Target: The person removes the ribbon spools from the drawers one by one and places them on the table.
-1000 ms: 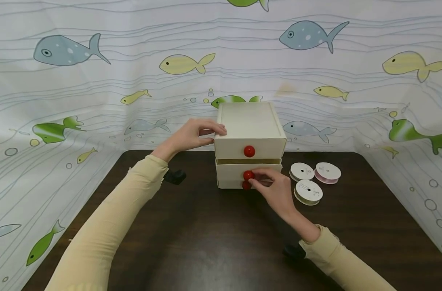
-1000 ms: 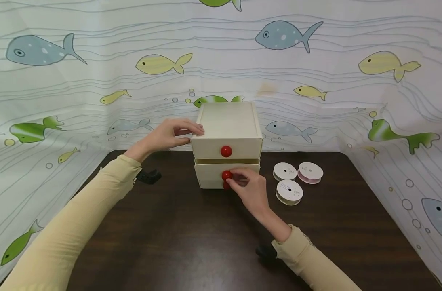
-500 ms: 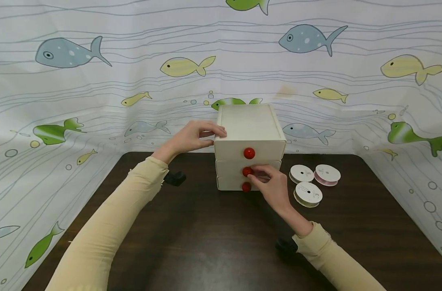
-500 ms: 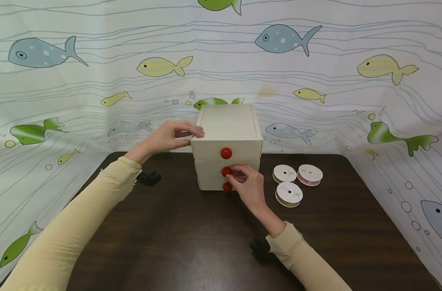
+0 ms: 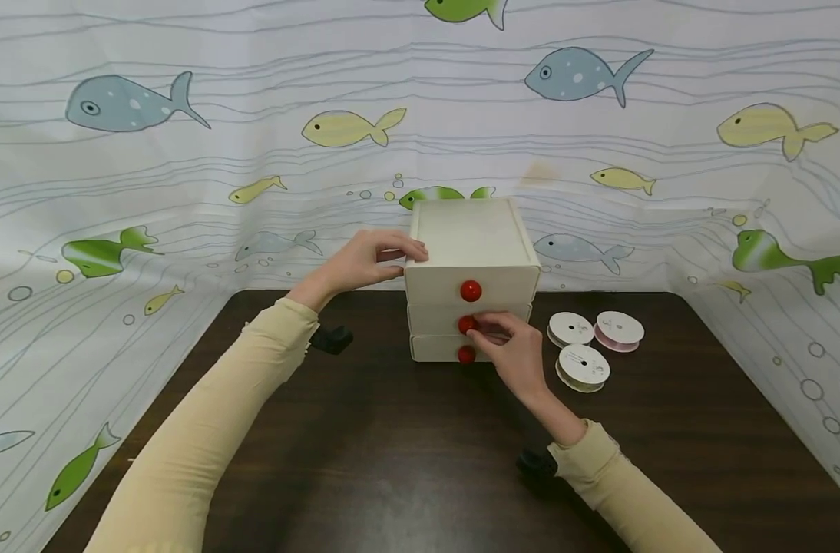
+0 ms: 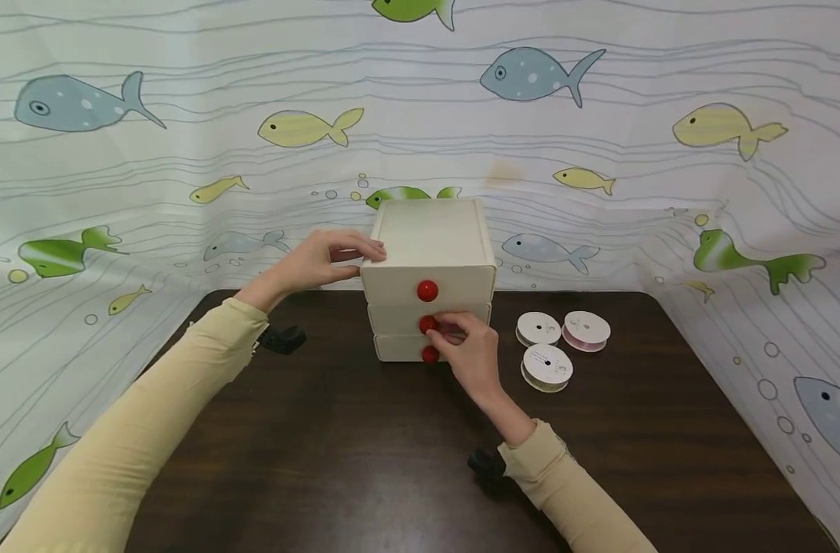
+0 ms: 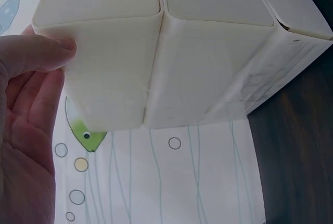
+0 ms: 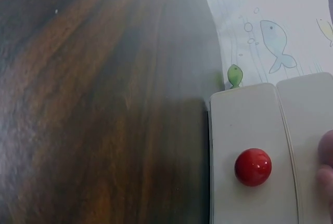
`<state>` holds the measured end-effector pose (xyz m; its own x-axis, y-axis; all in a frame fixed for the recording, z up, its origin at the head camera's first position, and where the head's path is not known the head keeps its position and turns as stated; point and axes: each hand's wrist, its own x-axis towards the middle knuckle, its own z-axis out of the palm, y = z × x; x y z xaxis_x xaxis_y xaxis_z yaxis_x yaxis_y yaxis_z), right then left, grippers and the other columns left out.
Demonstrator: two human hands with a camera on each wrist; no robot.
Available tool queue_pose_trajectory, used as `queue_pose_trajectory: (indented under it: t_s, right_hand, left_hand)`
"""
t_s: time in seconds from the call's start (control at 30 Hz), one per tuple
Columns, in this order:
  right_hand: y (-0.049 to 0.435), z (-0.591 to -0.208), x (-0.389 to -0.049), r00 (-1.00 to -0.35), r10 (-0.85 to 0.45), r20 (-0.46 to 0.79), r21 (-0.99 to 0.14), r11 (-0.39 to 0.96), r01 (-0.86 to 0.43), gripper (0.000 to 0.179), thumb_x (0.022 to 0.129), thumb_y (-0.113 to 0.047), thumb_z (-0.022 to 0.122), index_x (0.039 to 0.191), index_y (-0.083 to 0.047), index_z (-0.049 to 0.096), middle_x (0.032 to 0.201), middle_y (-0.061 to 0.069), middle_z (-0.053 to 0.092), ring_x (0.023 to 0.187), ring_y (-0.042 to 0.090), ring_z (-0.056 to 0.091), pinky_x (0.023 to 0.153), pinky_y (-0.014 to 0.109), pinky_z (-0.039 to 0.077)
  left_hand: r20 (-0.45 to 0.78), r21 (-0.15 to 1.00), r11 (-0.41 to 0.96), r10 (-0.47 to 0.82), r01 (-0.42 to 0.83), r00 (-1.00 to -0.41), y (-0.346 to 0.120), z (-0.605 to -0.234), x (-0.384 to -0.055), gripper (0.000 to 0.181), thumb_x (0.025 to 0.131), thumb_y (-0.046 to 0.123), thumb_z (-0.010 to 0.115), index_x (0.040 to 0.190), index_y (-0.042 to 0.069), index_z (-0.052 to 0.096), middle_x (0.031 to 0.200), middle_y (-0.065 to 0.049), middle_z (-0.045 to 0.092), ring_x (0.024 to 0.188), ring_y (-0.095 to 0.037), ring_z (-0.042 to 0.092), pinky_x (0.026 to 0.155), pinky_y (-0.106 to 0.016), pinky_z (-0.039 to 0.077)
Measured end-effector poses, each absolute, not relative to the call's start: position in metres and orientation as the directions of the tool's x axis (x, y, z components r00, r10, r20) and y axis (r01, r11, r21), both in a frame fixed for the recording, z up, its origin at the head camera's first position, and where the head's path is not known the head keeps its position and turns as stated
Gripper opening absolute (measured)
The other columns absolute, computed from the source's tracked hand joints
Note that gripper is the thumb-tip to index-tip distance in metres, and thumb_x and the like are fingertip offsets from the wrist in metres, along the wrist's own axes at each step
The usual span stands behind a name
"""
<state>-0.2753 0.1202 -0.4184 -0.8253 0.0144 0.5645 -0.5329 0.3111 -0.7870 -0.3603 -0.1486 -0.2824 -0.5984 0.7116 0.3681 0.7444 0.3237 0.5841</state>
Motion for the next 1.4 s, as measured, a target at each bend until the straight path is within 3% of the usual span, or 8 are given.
queue_pose_trajectory:
  t_s: [0.37, 0.6, 0.73, 0.9, 1.07, 1.23, 1.4]
  right_hand:
    - [0.11, -0.424, -0.268, -0.854, 0.146, 0.499, -0.858, 0.224, -0.462, 0.028, 0.08, -0.015, 0.083, 0.105, -0.007, 0.075, 0.105, 0.013, 0.075, 0.093, 0.028, 0.074, 0.076, 0.012, 0.059]
    - [0.094, -0.412, -0.259, -0.896, 0.267, 0.354, -0.933, 0.167, -0.319, 0.028, 0.082, -0.009, 0.079, 0.108, 0.001, 0.074, 0.109, 0.021, 0.073, 0.103, 0.034, 0.07, 0.085, 0.029, 0.059]
    - [0.085, -0.423, -0.262, -0.887, 0.351, 0.3, -0.953, 0.059, -0.298, 0.026, 0.082, -0.012, 0.08, 0.107, -0.006, 0.076, 0.108, 0.016, 0.073, 0.101, 0.026, 0.069, 0.082, 0.018, 0.055]
    - [0.079, -0.425, -0.26, -0.877, 0.392, 0.278, -0.952, -0.007, -0.305, 0.026, 0.084, -0.011, 0.078, 0.109, -0.005, 0.075, 0.111, 0.016, 0.071, 0.098, 0.016, 0.068, 0.085, 0.013, 0.053]
    - [0.078, -0.431, -0.257, -0.898, 0.362, 0.251, -0.951, -0.082, -0.298, 0.031, 0.086, -0.006, 0.075, 0.117, -0.003, 0.071, 0.118, 0.018, 0.068, 0.102, 0.017, 0.065, 0.084, 0.01, 0.052]
    - [0.076, -0.444, -0.249, -0.903, 0.38, 0.199, -0.971, -0.052, -0.235, 0.032, 0.087, -0.004, 0.072, 0.118, -0.001, 0.067, 0.121, 0.019, 0.066, 0.109, 0.03, 0.065, 0.079, 0.009, 0.053]
    - [0.071, -0.458, -0.246, -0.903, 0.407, 0.136, -0.991, 0.042, -0.131, 0.033, 0.085, -0.007, 0.075, 0.115, -0.001, 0.064, 0.119, 0.018, 0.064, 0.11, 0.032, 0.064, 0.084, 0.019, 0.057]
  left_hand:
    - [0.359, 0.59, 0.335, 0.706, 0.734, -0.611, -0.148, -0.282, -0.36, 0.034, 0.089, -0.011, 0.062, 0.116, 0.006, 0.073, 0.13, -0.013, 0.065, 0.134, -0.025, 0.054, 0.109, -0.039, 0.05]
    - [0.353, 0.588, 0.347, 0.702, 0.73, -0.618, -0.148, -0.278, -0.356, 0.033, 0.089, -0.011, 0.062, 0.116, 0.005, 0.073, 0.131, -0.015, 0.065, 0.135, -0.027, 0.054, 0.11, -0.041, 0.049]
    - [0.354, 0.584, 0.345, 0.706, 0.735, -0.613, -0.147, -0.279, -0.356, 0.032, 0.089, -0.011, 0.061, 0.115, 0.004, 0.073, 0.13, -0.016, 0.065, 0.134, -0.028, 0.054, 0.11, -0.042, 0.048]
    - [0.357, 0.572, 0.356, 0.704, 0.739, -0.614, -0.146, -0.279, -0.355, 0.033, 0.089, -0.011, 0.061, 0.116, 0.005, 0.073, 0.129, -0.014, 0.066, 0.133, -0.027, 0.055, 0.109, -0.041, 0.05]
    - [0.365, 0.567, 0.353, 0.702, 0.744, -0.611, -0.147, -0.279, -0.354, 0.033, 0.089, -0.012, 0.06, 0.115, 0.004, 0.073, 0.128, -0.016, 0.066, 0.133, -0.028, 0.055, 0.109, -0.041, 0.05]
    - [0.376, 0.565, 0.34, 0.706, 0.752, -0.601, -0.146, -0.279, -0.354, 0.033, 0.089, -0.012, 0.061, 0.116, 0.004, 0.073, 0.129, -0.016, 0.065, 0.133, -0.028, 0.055, 0.108, -0.041, 0.05]
    - [0.379, 0.569, 0.334, 0.704, 0.751, -0.6, -0.146, -0.282, -0.354, 0.033, 0.089, -0.012, 0.06, 0.116, 0.005, 0.073, 0.129, -0.015, 0.065, 0.133, -0.028, 0.055, 0.108, -0.04, 0.05]
